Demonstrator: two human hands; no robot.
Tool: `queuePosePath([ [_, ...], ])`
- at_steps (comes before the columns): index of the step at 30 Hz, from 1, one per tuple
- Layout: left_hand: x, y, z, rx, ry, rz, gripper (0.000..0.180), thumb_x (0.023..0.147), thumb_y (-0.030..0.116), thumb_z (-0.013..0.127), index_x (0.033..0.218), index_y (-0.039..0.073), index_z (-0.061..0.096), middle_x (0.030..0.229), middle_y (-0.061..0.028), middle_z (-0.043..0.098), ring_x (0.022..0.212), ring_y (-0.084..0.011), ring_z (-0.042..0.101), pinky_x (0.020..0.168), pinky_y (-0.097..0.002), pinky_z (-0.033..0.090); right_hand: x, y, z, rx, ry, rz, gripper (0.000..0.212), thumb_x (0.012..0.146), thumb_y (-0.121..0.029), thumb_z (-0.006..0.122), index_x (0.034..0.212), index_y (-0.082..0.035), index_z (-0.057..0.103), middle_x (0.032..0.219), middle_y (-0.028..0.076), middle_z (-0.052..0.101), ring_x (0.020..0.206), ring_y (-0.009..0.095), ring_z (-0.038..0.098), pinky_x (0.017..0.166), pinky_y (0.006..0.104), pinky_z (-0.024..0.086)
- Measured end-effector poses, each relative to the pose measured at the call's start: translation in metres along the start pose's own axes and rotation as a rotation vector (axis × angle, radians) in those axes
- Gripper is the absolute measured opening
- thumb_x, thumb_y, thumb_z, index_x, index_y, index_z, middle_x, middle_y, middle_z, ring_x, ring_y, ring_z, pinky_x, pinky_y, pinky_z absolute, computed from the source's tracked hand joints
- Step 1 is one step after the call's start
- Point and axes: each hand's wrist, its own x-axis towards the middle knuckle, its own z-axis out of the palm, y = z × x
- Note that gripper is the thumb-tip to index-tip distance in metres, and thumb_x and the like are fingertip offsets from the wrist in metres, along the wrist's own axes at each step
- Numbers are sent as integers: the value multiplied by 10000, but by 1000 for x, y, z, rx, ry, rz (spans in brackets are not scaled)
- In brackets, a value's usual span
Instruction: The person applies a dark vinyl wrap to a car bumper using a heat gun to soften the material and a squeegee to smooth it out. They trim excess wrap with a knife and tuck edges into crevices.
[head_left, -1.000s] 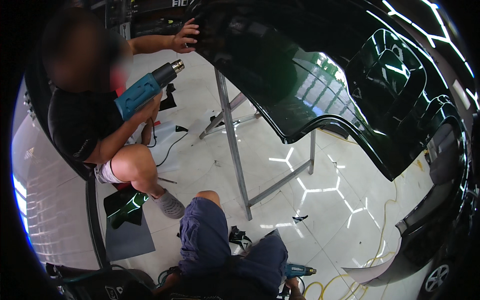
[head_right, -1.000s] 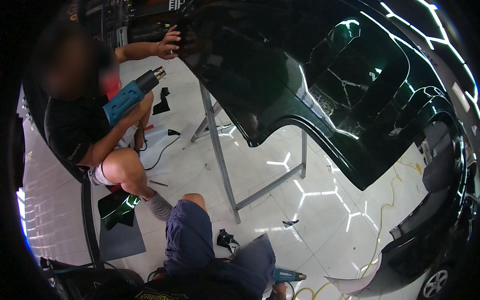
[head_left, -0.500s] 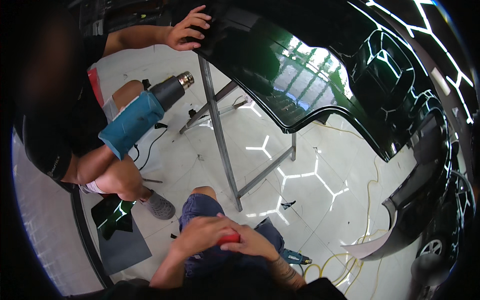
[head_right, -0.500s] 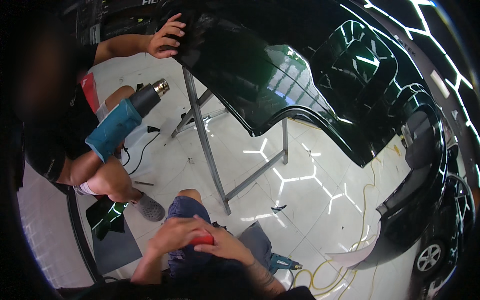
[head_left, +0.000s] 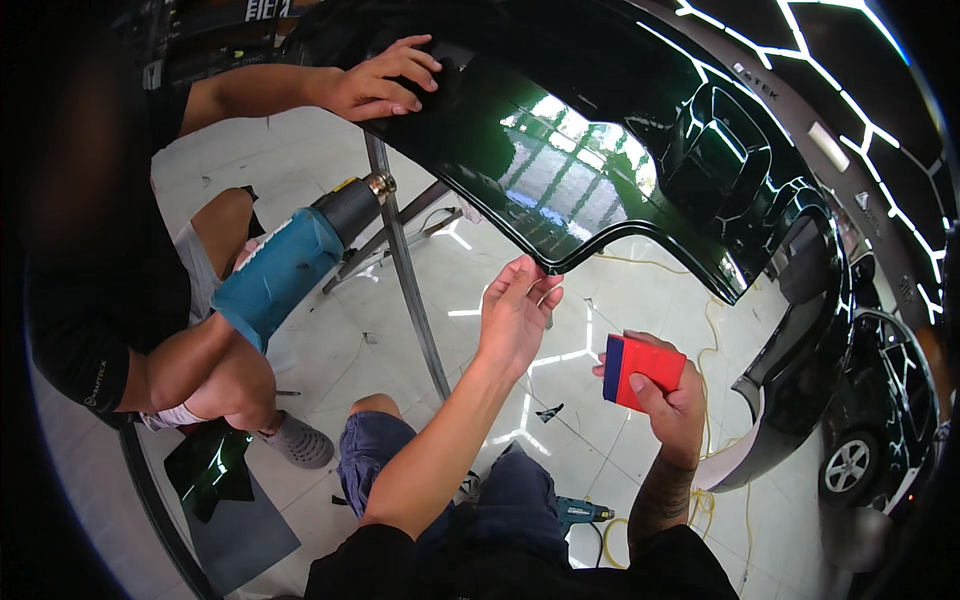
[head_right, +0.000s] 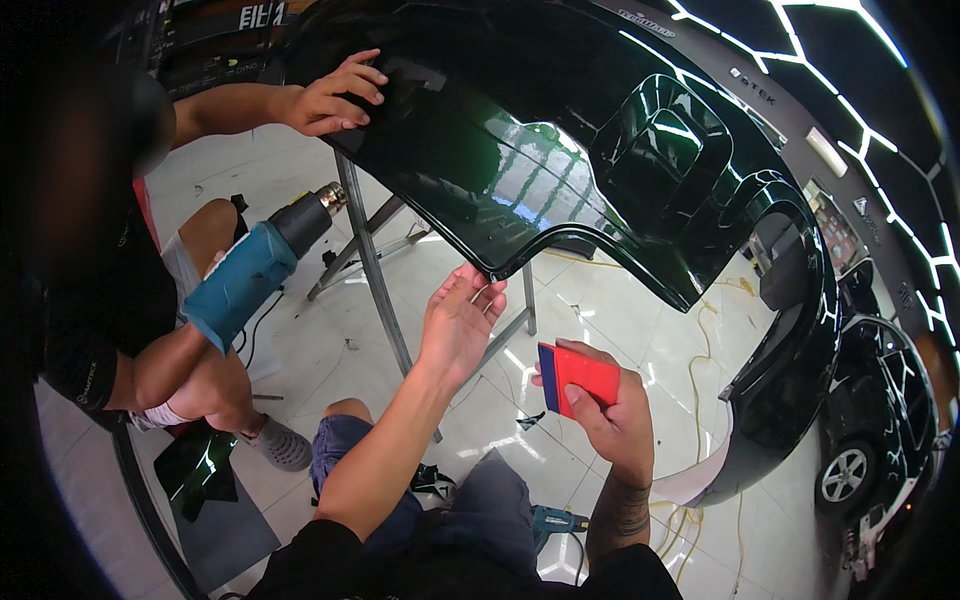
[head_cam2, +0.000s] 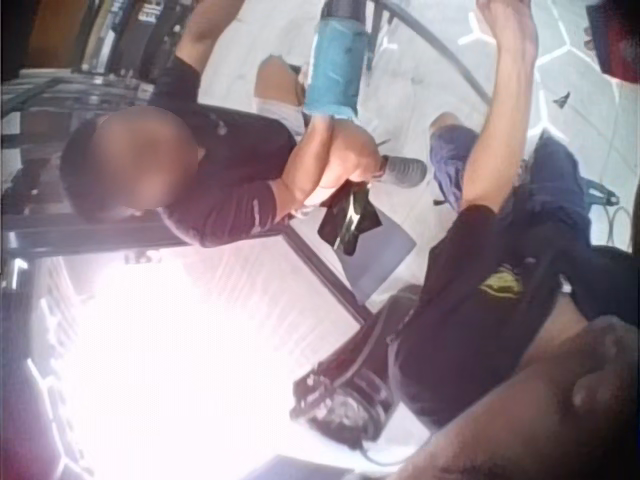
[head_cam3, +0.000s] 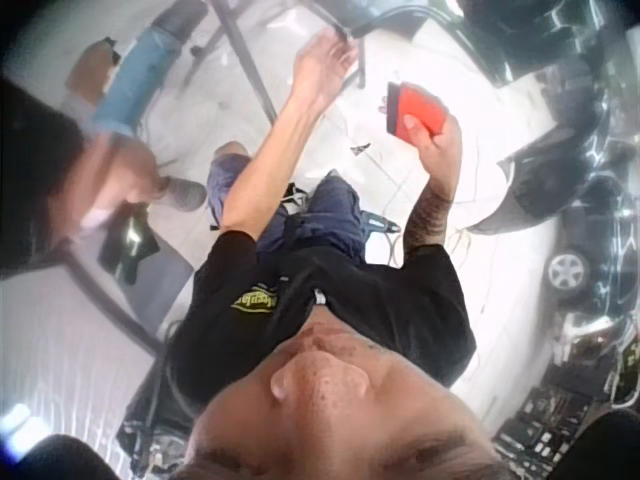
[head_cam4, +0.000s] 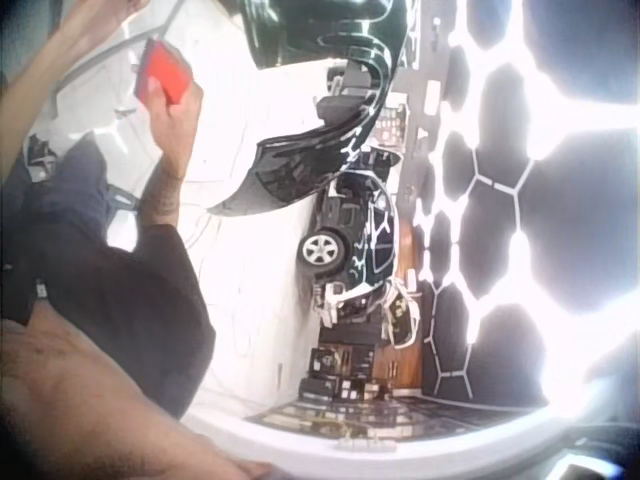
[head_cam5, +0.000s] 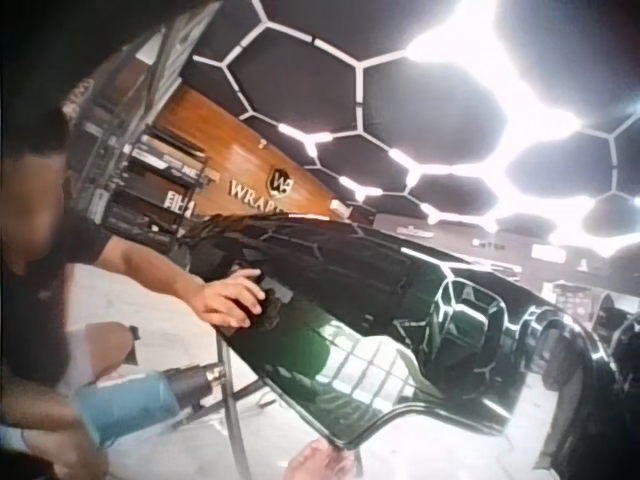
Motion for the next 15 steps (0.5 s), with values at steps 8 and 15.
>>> queuePosePath([
  [8, -100, -15, -84, 744, -137, -351, 279, 970, 283, 609, 1027, 10, 620, 857, -66, 652, 821, -141, 627, 761, -296, 517, -65, 129, 9, 74, 204, 229, 170, 857, -96, 614, 989, 5, 654, 819, 46, 661, 726, 112, 598, 660, 279, 492],
  [15, -113, -36, -54, 1447, -285, -30, 755, 862, 338, 713, 1452, 24, 362, 1356, -221, 495, 1181, -315, 557, 929, -380, 494, -58, 154, 58, -40, 210, 110, 325, 872, -93, 581, 1186, -21, 542, 909, 141, 628, 770, 255, 623, 715, 341, 500],
])
